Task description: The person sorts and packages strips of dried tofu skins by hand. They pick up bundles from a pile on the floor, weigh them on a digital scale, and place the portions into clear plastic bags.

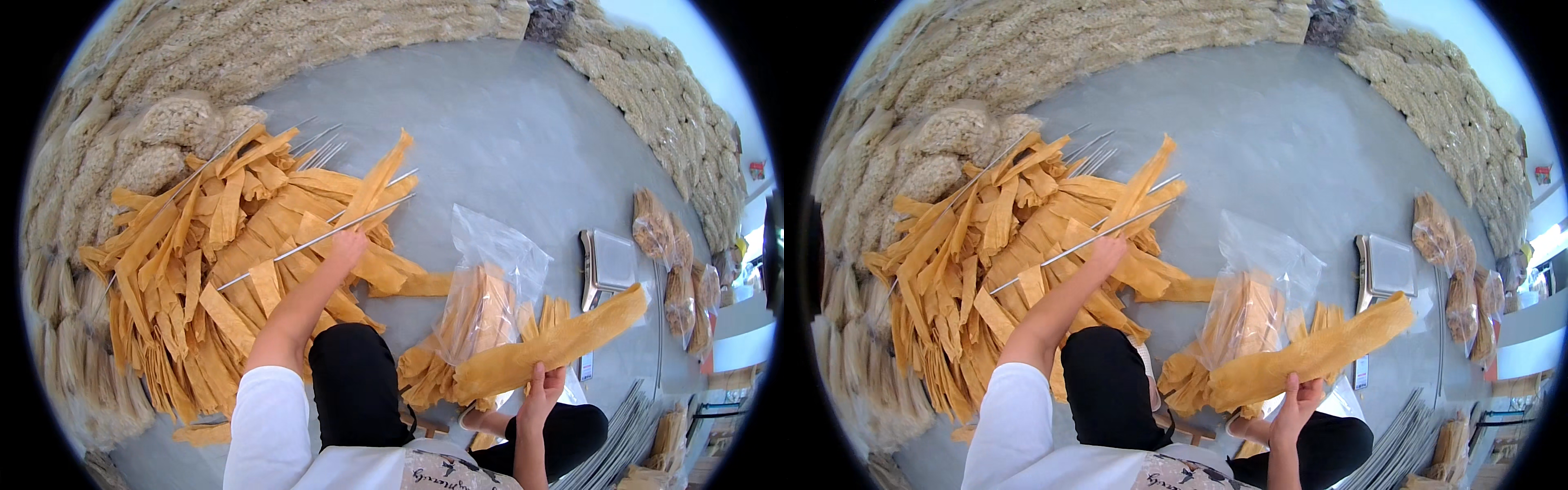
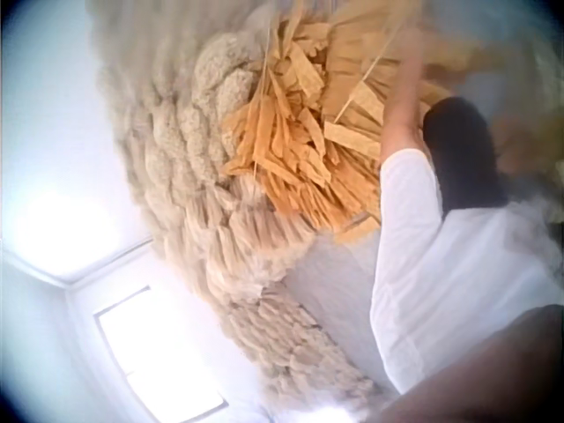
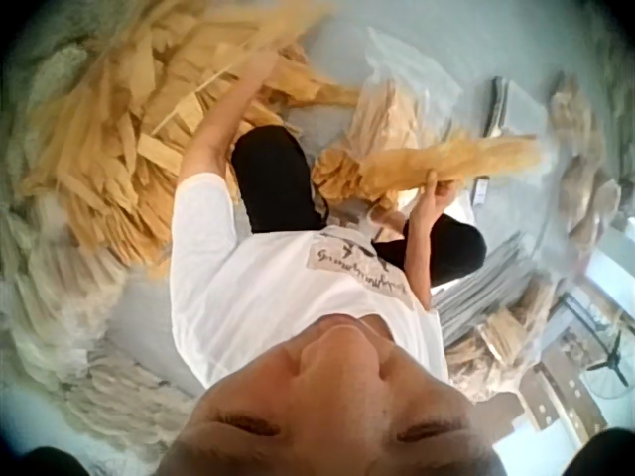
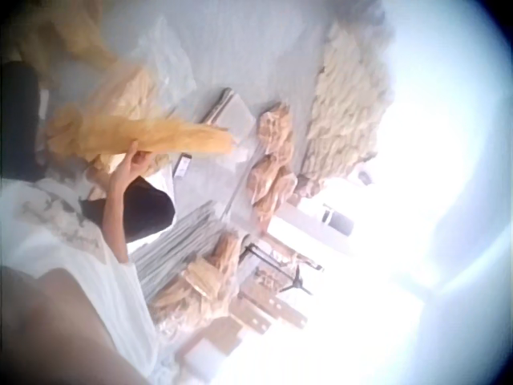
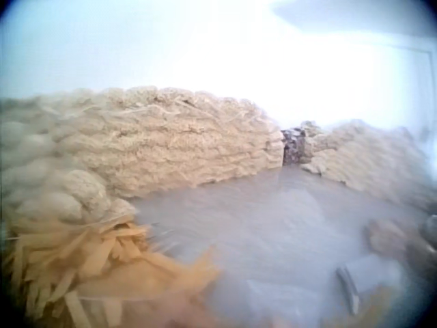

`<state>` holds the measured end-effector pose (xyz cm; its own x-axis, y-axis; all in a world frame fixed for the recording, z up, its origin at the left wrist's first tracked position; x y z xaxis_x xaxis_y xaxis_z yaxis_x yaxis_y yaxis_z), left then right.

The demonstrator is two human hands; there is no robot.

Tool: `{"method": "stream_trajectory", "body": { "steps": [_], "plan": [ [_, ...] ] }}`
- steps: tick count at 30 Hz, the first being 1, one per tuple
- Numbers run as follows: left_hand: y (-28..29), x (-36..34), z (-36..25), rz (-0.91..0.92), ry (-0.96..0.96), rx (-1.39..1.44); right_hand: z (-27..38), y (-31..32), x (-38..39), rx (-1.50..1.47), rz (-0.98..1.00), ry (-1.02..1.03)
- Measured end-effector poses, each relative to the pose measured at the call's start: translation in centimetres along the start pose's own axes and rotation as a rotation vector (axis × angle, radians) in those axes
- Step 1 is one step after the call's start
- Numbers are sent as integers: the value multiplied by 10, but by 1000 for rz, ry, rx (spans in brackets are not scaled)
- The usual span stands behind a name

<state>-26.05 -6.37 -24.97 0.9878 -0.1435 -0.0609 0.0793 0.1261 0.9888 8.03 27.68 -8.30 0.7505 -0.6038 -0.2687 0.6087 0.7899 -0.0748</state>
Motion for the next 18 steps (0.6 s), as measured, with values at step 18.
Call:
{"method": "stream_trajectory", "body": {
  "steps": [18],
  "plan": [
    [302,92,-64,94,-398,816,78,2,-38,233,-4,286]
  ]
}}
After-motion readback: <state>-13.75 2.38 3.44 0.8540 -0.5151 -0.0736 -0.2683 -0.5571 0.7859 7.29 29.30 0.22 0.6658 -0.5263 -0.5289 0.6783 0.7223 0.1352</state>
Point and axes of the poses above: each hand's wrist, its own x-axis away from the middle knuckle, its own y-axis out of the back of the hand, z = x × y, the point moved 7 cm from there along -x, towards the middle knuckle, and after that the axes turned 15 degrees about y, right-handed, at the moved point
